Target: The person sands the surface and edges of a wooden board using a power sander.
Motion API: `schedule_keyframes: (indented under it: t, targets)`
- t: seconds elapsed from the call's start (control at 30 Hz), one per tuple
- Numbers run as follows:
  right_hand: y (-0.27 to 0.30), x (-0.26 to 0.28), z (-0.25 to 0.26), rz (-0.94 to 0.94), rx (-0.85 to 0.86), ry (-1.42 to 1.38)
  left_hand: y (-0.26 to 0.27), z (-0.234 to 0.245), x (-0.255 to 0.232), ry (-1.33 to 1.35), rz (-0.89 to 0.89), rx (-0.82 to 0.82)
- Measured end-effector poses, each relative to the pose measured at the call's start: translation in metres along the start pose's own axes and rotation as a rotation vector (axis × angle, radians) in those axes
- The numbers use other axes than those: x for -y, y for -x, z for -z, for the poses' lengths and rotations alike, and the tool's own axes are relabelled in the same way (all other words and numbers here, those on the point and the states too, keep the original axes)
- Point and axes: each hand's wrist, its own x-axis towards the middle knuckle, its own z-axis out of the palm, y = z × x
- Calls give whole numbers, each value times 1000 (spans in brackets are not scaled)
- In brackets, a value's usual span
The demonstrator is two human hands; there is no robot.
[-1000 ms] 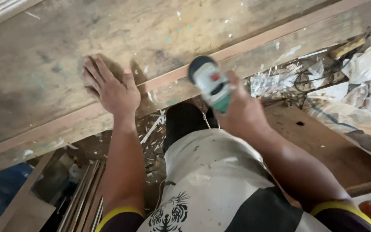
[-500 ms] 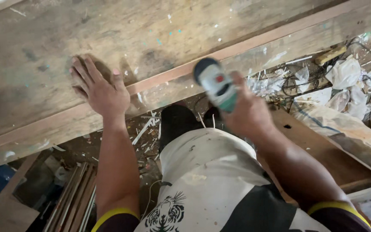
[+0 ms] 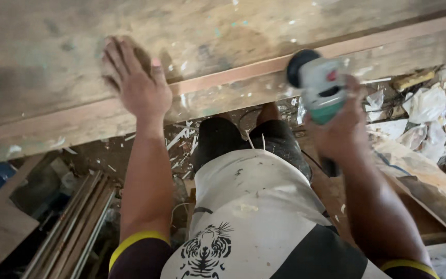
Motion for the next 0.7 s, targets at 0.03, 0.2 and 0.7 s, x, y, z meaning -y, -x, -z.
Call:
schedule_keyframes:
  t: [0.03, 0.2, 0.7]
  targets:
    - [8, 20, -5, -63, 85, 28, -3, -6, 4, 7, -16, -18]
    - [27, 67, -55, 89, 302, 277, 1, 8, -4, 148, -42, -67]
    - [3, 14, 16, -136, 176, 143, 5, 12, -2, 176, -60, -77]
